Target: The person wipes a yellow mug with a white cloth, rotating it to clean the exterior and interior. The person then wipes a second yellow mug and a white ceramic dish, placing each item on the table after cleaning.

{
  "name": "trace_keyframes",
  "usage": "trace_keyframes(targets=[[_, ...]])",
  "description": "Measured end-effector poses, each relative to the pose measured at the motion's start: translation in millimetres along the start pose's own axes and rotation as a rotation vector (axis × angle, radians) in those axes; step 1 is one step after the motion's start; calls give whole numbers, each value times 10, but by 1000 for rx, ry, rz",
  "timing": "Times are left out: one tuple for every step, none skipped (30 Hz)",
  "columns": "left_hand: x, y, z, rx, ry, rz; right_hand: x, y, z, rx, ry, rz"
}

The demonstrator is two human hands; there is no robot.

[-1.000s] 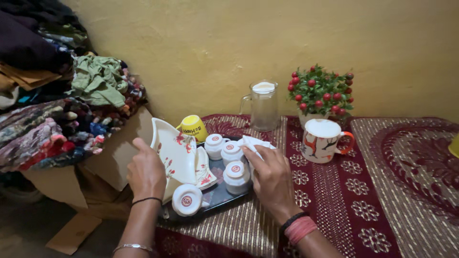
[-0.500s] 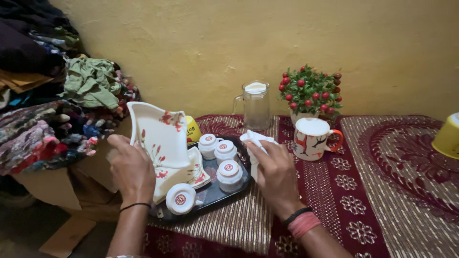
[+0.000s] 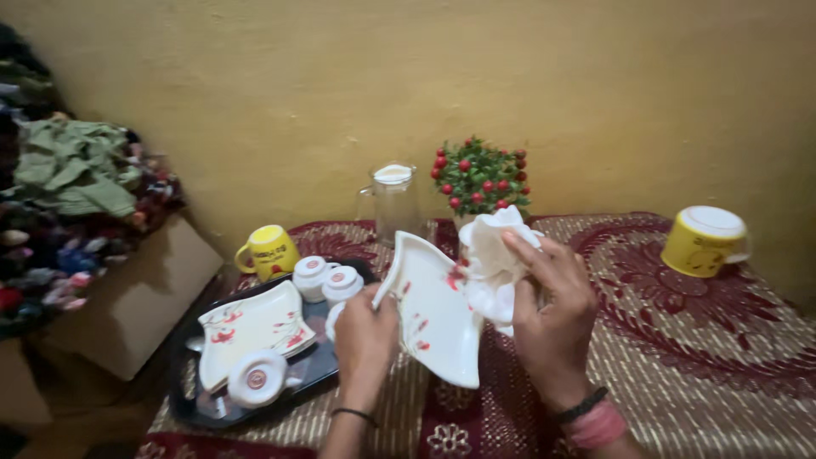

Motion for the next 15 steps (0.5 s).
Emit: trace_keyframes(targets=[[35,-7,-159,101,-85,40,4,66,19,-63,-11,-81],[66,-26,-297,100,-169,119,15,129,20,-151,-45,-122],[116,-37,-417,97,-254,199,33,206,13,-239,-78,-163],[172,-55,-493,89,-329,280,74,281,-34,-336,-112,-205],[240,-45,-545,95,-358,315,113,369,-74,-277,-192,-216],[305,-35,-588,103,-380,350,137,475,-124,-222,-274,-222],[355,-31,-625,111,-402,384,193,569,-210,-167,-355,-227],[392,2,-682,112,-423,354,281,554,-275,-48,-392,-43],[422,24,-740,113,-444,324,415,510,-336,70,-429,142],[445,31,-795,116,-466,293,544,467,-367,188,-466,326],[450,33,-805,139,-416,236,669,507,-402,124,-539,239],[445,30,-804,162,-364,178,806,506,-466,58,-609,152],[432,34,-803,185,-311,119,901,518,-515,-8,-677,65],[417,11,-796,157,-296,106,935,515,-516,-6,-707,94],[403,1,-784,129,-281,94,943,534,-480,-4,-735,123]])
Point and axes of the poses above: each hand's wrist, its own x-axis away from the middle knuckle, its own z-axis out of the back of the hand, y = z × x, the point moved 5 cm from there along -x, towards the middle knuckle, and after that the axes turned 6 degrees about z, right-handed, at the moved point
